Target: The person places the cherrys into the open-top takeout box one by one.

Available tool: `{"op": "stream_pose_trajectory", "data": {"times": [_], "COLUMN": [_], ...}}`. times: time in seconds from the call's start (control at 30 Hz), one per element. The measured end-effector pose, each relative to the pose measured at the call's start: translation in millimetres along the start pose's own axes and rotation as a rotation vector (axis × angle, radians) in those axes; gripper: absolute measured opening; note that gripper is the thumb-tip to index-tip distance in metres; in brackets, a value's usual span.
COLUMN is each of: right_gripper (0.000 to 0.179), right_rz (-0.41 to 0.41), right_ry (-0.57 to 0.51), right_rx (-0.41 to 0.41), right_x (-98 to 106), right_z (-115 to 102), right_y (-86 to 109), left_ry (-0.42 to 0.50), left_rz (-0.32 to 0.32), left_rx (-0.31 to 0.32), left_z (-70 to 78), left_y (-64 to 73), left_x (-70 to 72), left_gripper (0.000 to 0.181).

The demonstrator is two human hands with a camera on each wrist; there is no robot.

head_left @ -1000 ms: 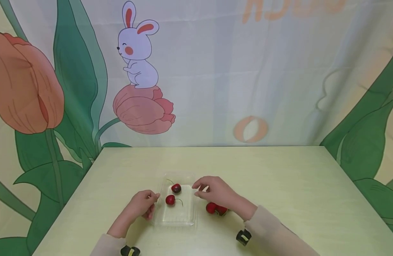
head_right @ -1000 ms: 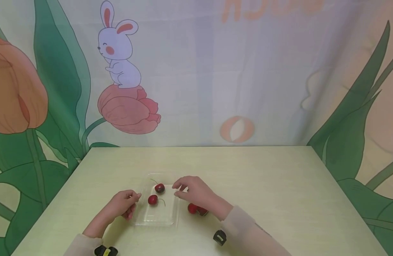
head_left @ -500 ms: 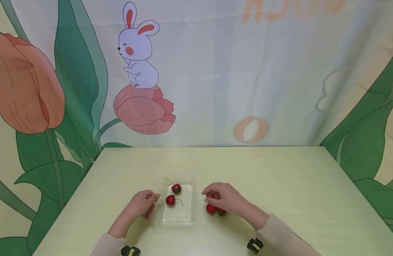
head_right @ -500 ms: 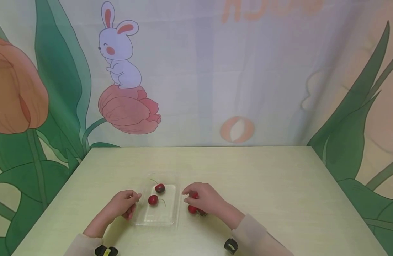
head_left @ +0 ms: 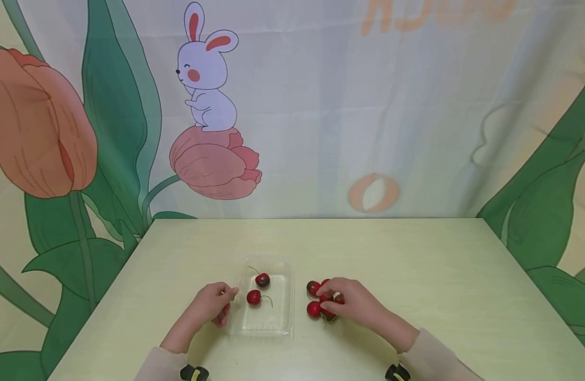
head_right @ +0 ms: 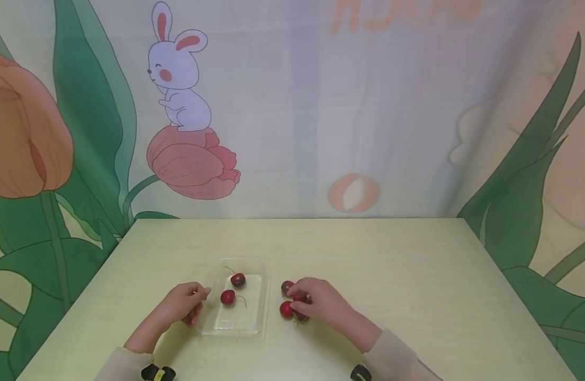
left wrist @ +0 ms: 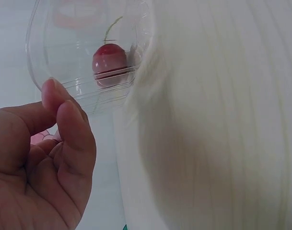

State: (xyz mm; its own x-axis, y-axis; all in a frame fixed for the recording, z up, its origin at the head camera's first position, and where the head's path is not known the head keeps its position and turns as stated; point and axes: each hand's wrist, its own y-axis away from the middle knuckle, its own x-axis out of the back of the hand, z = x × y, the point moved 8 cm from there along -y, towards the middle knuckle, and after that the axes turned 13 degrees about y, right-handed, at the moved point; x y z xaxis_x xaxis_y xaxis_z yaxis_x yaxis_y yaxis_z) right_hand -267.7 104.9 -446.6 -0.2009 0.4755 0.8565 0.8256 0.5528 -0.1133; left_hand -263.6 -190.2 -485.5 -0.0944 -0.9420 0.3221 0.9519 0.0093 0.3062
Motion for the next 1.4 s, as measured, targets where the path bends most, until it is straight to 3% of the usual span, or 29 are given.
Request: {"op": "stream_pose_trajectory", "data": {"times": [0.17,0.37,0.7,1.13,1.4], "right_gripper": [0.019,0.023,0.034,0.044,0.047], "right_rz": [0.001,0.021,-0.029,-0.065,-0.112], "right_ry": [0.043,0.084,0.128,0.021,0.015], "right_rx": [-0.03,-0.009,-0.074,-0.207,-0.251], "right_x": [2.7,8.5,4.7,-4.7,-8.8], "right_z": [5.8,8.8,26.9,49.4,54.2], "right_y": [8.4,16.1,20.8,17.2,9.8], "left_ry": [-0.002,-0.01,-0.003,-0.006,-0.003], "left_rz": [-0.008,-0.008,0.003,-0.005,-0.005], "left_rx": [-0.006,-0.013,0.003,-0.005,-0.007], "left_z": [0.7,1.6,0.0,1.5,1.0], "left_y": [-0.1,-0.4,-0.8,-0.6,-0.3], "left_x": [-0.6,-0.3,1.0,0.8,1.4], "left_gripper": [0.027,0.028,0.027,0.027,0.028]}}
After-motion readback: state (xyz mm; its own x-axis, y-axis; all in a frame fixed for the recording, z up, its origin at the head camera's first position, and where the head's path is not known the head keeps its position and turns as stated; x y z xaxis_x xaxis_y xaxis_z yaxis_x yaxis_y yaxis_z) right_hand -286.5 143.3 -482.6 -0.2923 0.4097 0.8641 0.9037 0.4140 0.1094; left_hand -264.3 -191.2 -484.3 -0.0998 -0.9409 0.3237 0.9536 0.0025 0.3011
